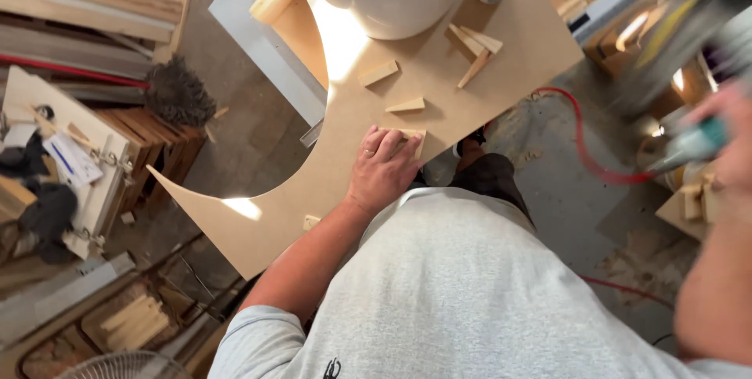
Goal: Assembling small wooden blocks onto a curved board using a pneumatic nail gun
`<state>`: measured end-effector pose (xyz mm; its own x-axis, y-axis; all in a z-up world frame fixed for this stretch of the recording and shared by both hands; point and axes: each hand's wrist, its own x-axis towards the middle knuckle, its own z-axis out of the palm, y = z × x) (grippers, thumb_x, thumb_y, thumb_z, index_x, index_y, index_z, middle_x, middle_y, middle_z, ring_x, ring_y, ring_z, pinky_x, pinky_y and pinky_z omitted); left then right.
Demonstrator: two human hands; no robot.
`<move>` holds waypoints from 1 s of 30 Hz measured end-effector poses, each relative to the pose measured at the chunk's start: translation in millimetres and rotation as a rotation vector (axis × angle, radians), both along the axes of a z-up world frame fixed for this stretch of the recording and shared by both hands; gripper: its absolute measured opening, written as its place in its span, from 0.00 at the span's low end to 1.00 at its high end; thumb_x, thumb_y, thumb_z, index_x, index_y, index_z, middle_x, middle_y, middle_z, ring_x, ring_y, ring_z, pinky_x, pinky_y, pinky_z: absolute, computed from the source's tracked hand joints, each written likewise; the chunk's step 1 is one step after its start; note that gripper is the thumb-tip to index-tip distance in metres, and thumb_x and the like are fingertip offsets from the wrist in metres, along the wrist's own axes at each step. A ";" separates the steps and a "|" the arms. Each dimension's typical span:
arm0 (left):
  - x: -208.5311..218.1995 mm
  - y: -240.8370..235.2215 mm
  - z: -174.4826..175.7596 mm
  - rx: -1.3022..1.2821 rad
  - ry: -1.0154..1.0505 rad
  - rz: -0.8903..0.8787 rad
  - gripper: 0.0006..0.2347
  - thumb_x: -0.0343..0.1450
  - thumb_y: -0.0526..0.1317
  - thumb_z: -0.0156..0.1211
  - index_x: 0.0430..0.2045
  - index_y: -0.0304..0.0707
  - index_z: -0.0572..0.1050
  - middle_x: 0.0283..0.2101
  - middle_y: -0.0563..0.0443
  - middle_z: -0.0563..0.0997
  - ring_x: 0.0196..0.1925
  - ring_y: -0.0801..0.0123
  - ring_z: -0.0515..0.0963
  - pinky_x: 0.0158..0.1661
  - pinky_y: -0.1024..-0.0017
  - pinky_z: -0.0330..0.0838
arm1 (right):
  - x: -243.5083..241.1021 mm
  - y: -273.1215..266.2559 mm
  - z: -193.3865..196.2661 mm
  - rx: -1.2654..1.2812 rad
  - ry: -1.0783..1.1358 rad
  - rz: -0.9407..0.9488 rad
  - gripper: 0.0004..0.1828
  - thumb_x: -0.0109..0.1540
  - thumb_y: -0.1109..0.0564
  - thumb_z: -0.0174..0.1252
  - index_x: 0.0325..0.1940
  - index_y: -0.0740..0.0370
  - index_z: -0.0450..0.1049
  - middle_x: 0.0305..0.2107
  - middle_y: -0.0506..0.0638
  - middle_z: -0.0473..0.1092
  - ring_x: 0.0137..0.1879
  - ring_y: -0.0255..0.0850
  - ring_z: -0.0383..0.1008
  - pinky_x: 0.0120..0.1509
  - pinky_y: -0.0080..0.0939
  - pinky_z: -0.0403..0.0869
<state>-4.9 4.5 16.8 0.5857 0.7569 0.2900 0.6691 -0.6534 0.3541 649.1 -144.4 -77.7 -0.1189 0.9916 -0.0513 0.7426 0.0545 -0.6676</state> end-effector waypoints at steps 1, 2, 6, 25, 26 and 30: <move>-1.6 -1.6 -3.0 0.004 0.020 -0.002 0.15 0.73 0.46 0.65 0.52 0.47 0.79 0.50 0.51 0.71 0.53 0.58 0.71 0.65 0.54 0.66 | -63.6 -1.6 21.5 0.010 0.071 0.021 0.27 0.57 0.62 0.48 0.60 0.66 0.70 0.55 0.60 0.71 0.68 0.56 0.70 0.83 0.51 0.60; -3.8 -2.2 -6.2 0.009 0.043 -0.005 0.15 0.73 0.47 0.65 0.53 0.48 0.78 0.50 0.50 0.71 0.53 0.58 0.73 0.65 0.55 0.66 | -134.1 -8.8 47.5 0.022 0.145 0.043 0.29 0.55 0.64 0.46 0.62 0.66 0.69 0.57 0.59 0.71 0.70 0.55 0.69 0.87 0.50 0.59; -5.7 -2.6 -11.7 0.029 0.005 -0.036 0.13 0.73 0.45 0.63 0.51 0.45 0.78 0.50 0.50 0.71 0.52 0.57 0.71 0.63 0.54 0.68 | -313.1 24.8 108.3 -0.329 0.688 -0.664 0.11 0.60 0.61 0.58 0.22 0.59 0.72 0.24 0.47 0.71 0.32 0.36 0.72 0.37 0.33 0.71; -5.9 -9.7 -58.8 0.124 -0.047 -0.001 0.19 0.72 0.55 0.60 0.53 0.52 0.79 0.51 0.50 0.74 0.56 0.56 0.73 0.66 0.55 0.65 | -394.2 20.0 57.7 -0.647 1.518 -0.689 0.20 0.67 0.49 0.56 0.27 0.65 0.66 0.18 0.53 0.62 0.21 0.48 0.71 0.27 0.54 0.75; -6.6 -9.4 -59.1 0.127 -0.042 -0.001 0.19 0.72 0.55 0.60 0.53 0.52 0.79 0.51 0.50 0.74 0.56 0.56 0.73 0.67 0.56 0.65 | -397.6 19.3 54.0 -0.631 1.487 -0.731 0.20 0.67 0.51 0.57 0.27 0.66 0.66 0.18 0.55 0.61 0.20 0.50 0.71 0.26 0.56 0.75; -5.9 -9.6 -58.7 0.128 -0.037 -0.006 0.19 0.72 0.55 0.61 0.54 0.51 0.79 0.51 0.50 0.74 0.56 0.56 0.73 0.67 0.55 0.65 | -398.8 25.5 72.8 -0.628 1.440 -0.766 0.19 0.67 0.51 0.57 0.27 0.65 0.66 0.17 0.54 0.63 0.20 0.50 0.72 0.25 0.54 0.76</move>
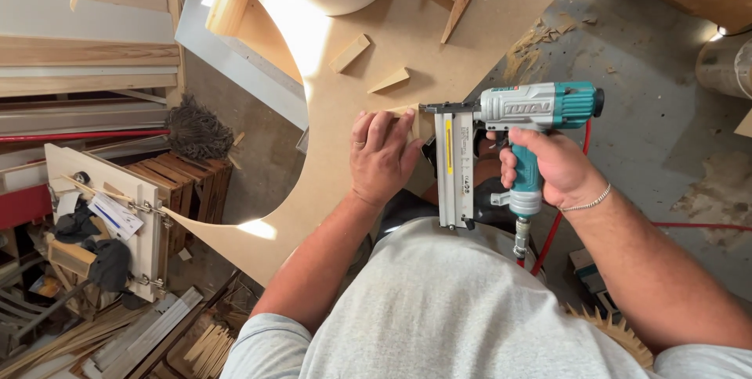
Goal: Assembling small wooden blocks onto a curved board using a pneumatic nail gun
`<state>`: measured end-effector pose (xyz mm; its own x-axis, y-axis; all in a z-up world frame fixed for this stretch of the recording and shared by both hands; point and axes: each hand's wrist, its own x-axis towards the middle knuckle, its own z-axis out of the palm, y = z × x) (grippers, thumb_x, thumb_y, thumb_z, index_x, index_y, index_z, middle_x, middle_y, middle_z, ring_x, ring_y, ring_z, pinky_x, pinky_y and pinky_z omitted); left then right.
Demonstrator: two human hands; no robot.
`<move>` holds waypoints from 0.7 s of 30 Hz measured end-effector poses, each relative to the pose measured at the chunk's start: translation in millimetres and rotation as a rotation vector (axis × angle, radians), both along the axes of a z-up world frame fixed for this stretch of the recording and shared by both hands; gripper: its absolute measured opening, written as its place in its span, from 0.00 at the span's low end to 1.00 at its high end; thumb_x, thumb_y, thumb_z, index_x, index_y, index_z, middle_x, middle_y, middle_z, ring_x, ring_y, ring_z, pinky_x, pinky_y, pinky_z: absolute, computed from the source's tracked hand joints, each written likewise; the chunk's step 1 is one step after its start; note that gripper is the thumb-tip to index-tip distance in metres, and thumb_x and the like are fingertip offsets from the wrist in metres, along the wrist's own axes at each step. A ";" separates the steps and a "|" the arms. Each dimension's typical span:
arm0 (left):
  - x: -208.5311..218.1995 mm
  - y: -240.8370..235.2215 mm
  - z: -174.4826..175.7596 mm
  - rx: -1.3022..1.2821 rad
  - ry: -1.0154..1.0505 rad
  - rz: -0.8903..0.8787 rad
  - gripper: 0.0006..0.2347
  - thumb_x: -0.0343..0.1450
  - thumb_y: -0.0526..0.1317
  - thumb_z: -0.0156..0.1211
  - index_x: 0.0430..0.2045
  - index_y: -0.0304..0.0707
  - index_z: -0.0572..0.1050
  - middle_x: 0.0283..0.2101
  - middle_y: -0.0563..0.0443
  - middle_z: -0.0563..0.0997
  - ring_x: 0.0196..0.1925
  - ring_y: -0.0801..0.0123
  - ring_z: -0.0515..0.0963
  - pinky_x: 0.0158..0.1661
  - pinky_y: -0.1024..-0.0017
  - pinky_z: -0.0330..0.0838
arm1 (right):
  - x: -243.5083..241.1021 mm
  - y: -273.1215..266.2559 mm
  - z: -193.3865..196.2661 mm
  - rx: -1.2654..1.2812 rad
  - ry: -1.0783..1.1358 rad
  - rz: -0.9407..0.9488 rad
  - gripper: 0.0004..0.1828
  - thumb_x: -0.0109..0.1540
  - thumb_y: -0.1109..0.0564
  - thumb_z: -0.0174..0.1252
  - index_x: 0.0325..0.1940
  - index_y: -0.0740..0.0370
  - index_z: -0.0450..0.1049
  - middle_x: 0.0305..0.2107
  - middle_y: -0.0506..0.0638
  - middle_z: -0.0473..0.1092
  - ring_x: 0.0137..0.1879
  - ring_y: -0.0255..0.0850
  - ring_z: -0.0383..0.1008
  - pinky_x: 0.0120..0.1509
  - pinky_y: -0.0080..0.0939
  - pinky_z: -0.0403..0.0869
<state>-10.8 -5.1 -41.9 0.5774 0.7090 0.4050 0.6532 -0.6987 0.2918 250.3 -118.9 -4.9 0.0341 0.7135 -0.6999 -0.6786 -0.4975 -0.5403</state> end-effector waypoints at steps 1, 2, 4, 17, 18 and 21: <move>0.0 0.4 -0.5 0.000 -0.003 -0.001 0.19 0.72 0.55 0.61 0.53 0.51 0.79 0.51 0.50 0.74 0.57 0.55 0.73 0.66 0.55 0.65 | 0.1 -0.3 -1.7 -0.006 -0.030 0.006 0.19 0.67 0.51 0.57 0.26 0.66 0.67 0.17 0.55 0.63 0.19 0.50 0.72 0.25 0.56 0.76; -0.6 -1.2 -0.5 -0.003 -0.005 -0.001 0.19 0.72 0.55 0.61 0.53 0.51 0.79 0.51 0.50 0.74 0.57 0.55 0.72 0.66 0.55 0.65 | -0.6 -2.5 -2.7 -0.016 -0.059 0.012 0.20 0.67 0.52 0.57 0.26 0.67 0.67 0.17 0.56 0.63 0.19 0.51 0.72 0.24 0.57 0.75; -0.7 -0.7 -1.9 -0.009 -0.006 0.003 0.19 0.71 0.55 0.61 0.53 0.51 0.79 0.51 0.50 0.73 0.57 0.55 0.72 0.67 0.55 0.65 | -3.0 2.6 6.1 -0.029 -0.062 0.002 0.20 0.67 0.52 0.58 0.26 0.67 0.68 0.17 0.57 0.63 0.19 0.51 0.72 0.24 0.58 0.75; -1.4 0.6 0.7 -0.024 -0.057 -0.002 0.18 0.72 0.55 0.61 0.53 0.51 0.80 0.50 0.49 0.73 0.56 0.54 0.73 0.66 0.54 0.66 | 14.4 -14.2 12.3 -0.008 -0.102 -0.016 0.15 0.66 0.52 0.58 0.31 0.64 0.67 0.19 0.54 0.63 0.21 0.46 0.71 0.24 0.55 0.74; -0.2 3.6 12.4 -0.022 -0.061 -0.005 0.18 0.72 0.55 0.61 0.53 0.51 0.80 0.50 0.49 0.73 0.56 0.54 0.73 0.66 0.54 0.66 | 23.3 -22.4 8.7 -0.006 -0.107 -0.019 0.15 0.66 0.52 0.58 0.31 0.64 0.67 0.19 0.54 0.63 0.21 0.46 0.71 0.24 0.55 0.74; 2.4 10.8 38.1 -0.117 0.023 -0.082 0.15 0.77 0.49 0.55 0.53 0.44 0.78 0.51 0.47 0.71 0.54 0.57 0.71 0.65 0.54 0.65 | 45.9 -48.0 1.5 -0.017 -0.076 0.038 0.17 0.66 0.53 0.54 0.55 0.66 0.73 0.20 0.48 0.67 0.23 0.37 0.69 0.30 0.39 0.74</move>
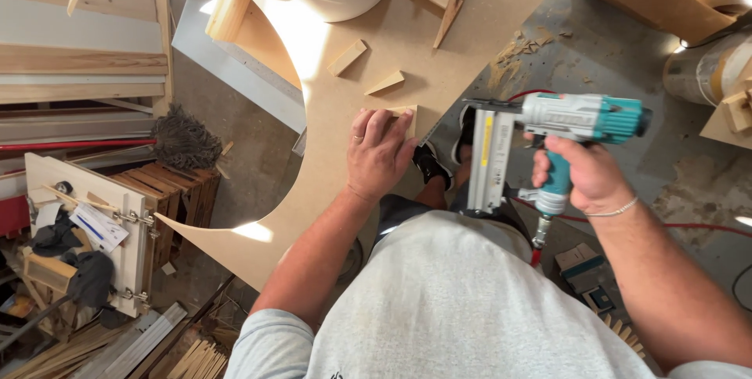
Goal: Assembling small wooden blocks onto a curved board using a pneumatic nail gun
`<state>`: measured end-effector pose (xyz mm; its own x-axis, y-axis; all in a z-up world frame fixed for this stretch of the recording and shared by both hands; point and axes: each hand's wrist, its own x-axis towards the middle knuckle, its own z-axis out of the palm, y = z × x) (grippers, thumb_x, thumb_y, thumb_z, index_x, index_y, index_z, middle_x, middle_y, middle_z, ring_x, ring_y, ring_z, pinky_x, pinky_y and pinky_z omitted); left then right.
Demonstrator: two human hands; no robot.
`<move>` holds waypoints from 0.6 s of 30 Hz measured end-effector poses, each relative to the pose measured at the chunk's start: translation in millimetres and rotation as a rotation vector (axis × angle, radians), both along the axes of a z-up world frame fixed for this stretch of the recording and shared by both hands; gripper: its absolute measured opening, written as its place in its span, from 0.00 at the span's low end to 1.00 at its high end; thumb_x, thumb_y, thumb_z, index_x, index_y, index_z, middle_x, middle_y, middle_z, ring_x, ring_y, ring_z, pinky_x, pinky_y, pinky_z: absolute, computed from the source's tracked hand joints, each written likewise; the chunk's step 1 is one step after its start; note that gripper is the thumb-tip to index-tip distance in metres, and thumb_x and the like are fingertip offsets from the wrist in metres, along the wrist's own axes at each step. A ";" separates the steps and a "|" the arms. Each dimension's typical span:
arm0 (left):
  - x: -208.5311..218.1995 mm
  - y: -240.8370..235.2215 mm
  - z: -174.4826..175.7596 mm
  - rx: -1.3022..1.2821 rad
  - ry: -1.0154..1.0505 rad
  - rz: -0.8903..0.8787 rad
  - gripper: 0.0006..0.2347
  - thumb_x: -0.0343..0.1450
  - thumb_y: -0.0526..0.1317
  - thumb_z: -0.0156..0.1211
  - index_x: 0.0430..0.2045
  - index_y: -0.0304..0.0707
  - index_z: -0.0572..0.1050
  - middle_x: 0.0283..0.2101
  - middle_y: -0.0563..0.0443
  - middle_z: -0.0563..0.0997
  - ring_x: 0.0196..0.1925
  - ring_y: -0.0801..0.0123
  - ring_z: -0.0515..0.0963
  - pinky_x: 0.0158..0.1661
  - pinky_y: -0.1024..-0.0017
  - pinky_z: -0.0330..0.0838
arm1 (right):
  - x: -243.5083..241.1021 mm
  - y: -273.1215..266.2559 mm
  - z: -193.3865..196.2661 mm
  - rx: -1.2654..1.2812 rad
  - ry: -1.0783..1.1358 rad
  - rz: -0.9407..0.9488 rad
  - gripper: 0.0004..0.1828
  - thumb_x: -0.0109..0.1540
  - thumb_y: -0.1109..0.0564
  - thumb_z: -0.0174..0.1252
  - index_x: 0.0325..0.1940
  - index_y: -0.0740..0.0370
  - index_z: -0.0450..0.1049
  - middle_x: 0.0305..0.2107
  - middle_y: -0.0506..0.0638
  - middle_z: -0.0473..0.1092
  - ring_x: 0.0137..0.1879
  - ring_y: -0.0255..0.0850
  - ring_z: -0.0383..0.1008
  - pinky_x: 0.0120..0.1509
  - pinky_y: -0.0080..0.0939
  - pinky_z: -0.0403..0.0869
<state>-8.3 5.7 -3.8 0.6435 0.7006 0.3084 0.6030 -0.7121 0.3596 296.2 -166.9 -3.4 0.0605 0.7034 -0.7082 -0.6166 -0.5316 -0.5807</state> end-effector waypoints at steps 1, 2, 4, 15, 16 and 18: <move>0.9 3.8 2.4 -0.003 -0.042 -0.052 0.14 0.77 0.48 0.56 0.51 0.42 0.79 0.50 0.46 0.72 0.53 0.55 0.71 0.63 0.52 0.67 | 5.3 -6.6 -0.6 -0.029 -0.020 -0.028 0.18 0.67 0.53 0.53 0.55 0.66 0.73 0.21 0.48 0.66 0.23 0.38 0.68 0.31 0.40 0.73; 2.4 7.4 5.3 -0.006 -0.085 -0.105 0.14 0.77 0.47 0.56 0.49 0.39 0.80 0.49 0.46 0.72 0.51 0.53 0.72 0.62 0.51 0.68 | 11.1 -13.4 -0.8 -0.059 -0.040 -0.057 0.18 0.67 0.53 0.51 0.56 0.66 0.73 0.21 0.49 0.65 0.24 0.39 0.67 0.31 0.40 0.72; 1.6 12.8 5.1 -0.030 -0.083 -0.164 0.14 0.76 0.46 0.58 0.51 0.39 0.79 0.49 0.46 0.71 0.53 0.53 0.70 0.62 0.50 0.69 | 18.7 -23.8 -0.9 -0.068 -0.081 -0.075 0.18 0.68 0.53 0.50 0.56 0.68 0.72 0.21 0.49 0.64 0.24 0.40 0.66 0.31 0.41 0.72; 34.8 55.0 31.3 -0.084 -0.087 -0.593 0.16 0.80 0.47 0.47 0.50 0.36 0.78 0.45 0.44 0.74 0.50 0.51 0.71 0.60 0.49 0.69 | 39.6 -23.0 13.1 -0.034 -0.244 -0.131 0.18 0.67 0.53 0.52 0.53 0.70 0.71 0.21 0.55 0.65 0.23 0.45 0.66 0.31 0.43 0.72; 36.9 57.0 30.7 -0.072 -0.098 -0.605 0.16 0.80 0.47 0.48 0.50 0.35 0.77 0.44 0.43 0.74 0.48 0.51 0.71 0.58 0.50 0.70 | 38.3 -20.7 11.6 0.038 -0.323 -0.131 0.11 0.68 0.55 0.51 0.44 0.67 0.70 0.20 0.54 0.65 0.22 0.44 0.67 0.32 0.42 0.72; 39.5 55.3 30.9 -0.077 -0.110 -0.642 0.15 0.80 0.47 0.48 0.50 0.35 0.77 0.43 0.43 0.74 0.47 0.51 0.72 0.57 0.51 0.70 | 31.7 -20.4 15.0 0.088 -0.403 -0.155 0.10 0.68 0.57 0.51 0.35 0.65 0.68 0.19 0.54 0.66 0.22 0.43 0.68 0.32 0.40 0.72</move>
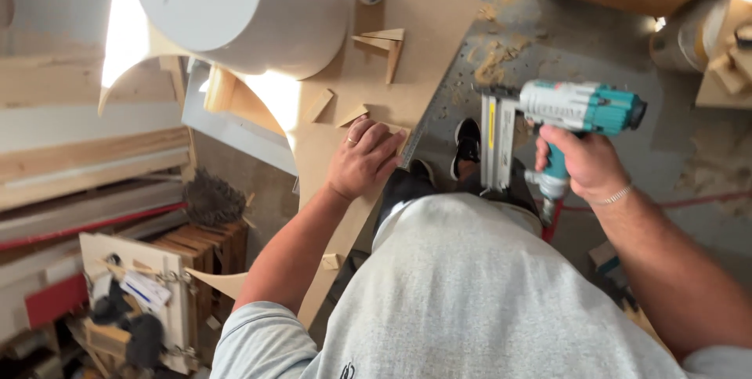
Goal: Assembling small wooden blocks onto a curved board using a pneumatic nail gun
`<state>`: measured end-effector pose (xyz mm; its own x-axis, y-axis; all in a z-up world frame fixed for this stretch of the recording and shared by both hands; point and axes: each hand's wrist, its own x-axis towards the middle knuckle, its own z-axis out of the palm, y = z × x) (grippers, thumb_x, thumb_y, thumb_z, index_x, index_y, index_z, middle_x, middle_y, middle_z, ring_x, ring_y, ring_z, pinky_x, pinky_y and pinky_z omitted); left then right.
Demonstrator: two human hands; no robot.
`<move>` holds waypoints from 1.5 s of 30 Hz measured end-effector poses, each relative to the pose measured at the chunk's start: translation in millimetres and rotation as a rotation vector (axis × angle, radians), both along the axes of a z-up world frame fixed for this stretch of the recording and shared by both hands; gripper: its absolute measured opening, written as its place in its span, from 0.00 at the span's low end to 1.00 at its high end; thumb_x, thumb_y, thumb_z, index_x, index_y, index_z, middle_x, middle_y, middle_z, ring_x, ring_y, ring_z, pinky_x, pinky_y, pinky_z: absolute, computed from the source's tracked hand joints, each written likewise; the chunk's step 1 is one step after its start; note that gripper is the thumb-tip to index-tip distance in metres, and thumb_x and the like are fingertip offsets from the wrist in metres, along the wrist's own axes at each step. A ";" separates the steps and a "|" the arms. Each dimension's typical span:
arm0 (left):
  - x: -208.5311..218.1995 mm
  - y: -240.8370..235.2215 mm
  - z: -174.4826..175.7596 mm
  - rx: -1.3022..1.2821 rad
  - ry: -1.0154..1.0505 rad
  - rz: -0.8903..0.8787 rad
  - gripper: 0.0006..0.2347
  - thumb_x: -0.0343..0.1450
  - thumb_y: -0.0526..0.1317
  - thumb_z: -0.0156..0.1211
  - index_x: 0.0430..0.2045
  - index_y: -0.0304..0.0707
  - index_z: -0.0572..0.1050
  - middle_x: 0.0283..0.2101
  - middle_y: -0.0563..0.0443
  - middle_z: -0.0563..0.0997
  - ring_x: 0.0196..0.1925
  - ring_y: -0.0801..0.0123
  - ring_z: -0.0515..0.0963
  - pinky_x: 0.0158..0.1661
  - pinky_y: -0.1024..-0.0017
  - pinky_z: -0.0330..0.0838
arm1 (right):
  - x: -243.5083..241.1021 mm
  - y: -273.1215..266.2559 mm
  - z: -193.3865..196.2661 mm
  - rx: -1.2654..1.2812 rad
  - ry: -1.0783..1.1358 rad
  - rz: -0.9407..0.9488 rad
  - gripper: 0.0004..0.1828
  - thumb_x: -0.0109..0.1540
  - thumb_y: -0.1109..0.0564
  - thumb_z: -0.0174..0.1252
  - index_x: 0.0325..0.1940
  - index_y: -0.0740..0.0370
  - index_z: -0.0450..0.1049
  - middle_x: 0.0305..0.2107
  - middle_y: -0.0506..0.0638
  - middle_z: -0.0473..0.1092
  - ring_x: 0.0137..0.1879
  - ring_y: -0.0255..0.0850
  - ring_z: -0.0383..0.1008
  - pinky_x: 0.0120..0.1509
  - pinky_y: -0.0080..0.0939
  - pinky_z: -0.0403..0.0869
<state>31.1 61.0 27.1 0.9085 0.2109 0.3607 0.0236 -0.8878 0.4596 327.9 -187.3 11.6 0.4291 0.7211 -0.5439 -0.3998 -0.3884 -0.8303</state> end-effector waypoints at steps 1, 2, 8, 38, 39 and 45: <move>1.2 0.9 0.9 0.016 -0.010 0.003 0.15 0.80 0.46 0.48 0.50 0.34 0.77 0.43 0.42 0.74 0.46 0.51 0.72 0.56 0.50 0.71 | -3.7 3.6 2.9 0.044 -0.078 -0.006 0.13 0.68 0.56 0.50 0.30 0.65 0.68 0.19 0.54 0.67 0.22 0.42 0.69 0.35 0.40 0.72; 1.1 1.7 2.0 0.032 -0.021 0.007 0.15 0.80 0.45 0.49 0.50 0.33 0.77 0.43 0.42 0.74 0.46 0.51 0.72 0.56 0.49 0.71 | -8.4 7.2 6.0 0.087 -0.157 -0.012 0.18 0.67 0.56 0.50 0.25 0.65 0.69 0.18 0.53 0.68 0.23 0.41 0.69 0.39 0.39 0.72; -3.9 0.8 4.2 0.082 0.009 0.020 0.15 0.79 0.45 0.48 0.51 0.36 0.78 0.45 0.44 0.74 0.48 0.50 0.72 0.61 0.47 0.68 | -50.6 20.9 36.1 0.134 -0.042 -0.360 0.18 0.65 0.49 0.50 0.50 0.67 0.70 0.20 0.49 0.64 0.24 0.40 0.68 0.34 0.37 0.70; -5.3 -7.2 -54.9 0.104 -0.080 0.147 0.14 0.75 0.46 0.57 0.51 0.42 0.82 0.48 0.46 0.79 0.53 0.53 0.76 0.62 0.54 0.69 | -145.6 -16.9 -125.0 0.500 0.061 -0.138 0.19 0.63 0.57 0.57 0.17 0.65 0.74 0.14 0.55 0.72 0.23 0.41 0.79 0.33 0.36 0.77; -6.9 -6.3 -56.7 0.104 -0.078 0.150 0.14 0.75 0.46 0.57 0.51 0.42 0.82 0.48 0.46 0.79 0.53 0.53 0.76 0.62 0.54 0.69 | -145.6 -15.4 -122.6 0.500 0.064 -0.134 0.19 0.63 0.57 0.57 0.17 0.65 0.74 0.14 0.55 0.72 0.23 0.41 0.79 0.33 0.36 0.77; 0.7 8.4 -58.8 0.140 -0.013 0.207 0.14 0.74 0.45 0.58 0.53 0.46 0.80 0.50 0.50 0.78 0.54 0.55 0.73 0.56 0.56 0.70 | -143.6 -13.5 -108.2 0.507 0.094 -0.148 0.19 0.64 0.58 0.57 0.18 0.65 0.74 0.14 0.54 0.71 0.23 0.41 0.79 0.31 0.37 0.78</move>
<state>31.8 69.4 -31.7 0.8463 0.3391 0.4107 0.2068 -0.9198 0.3334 184.3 -200.7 -96.6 0.5120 0.8390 -0.1839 -0.5012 0.1180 -0.8573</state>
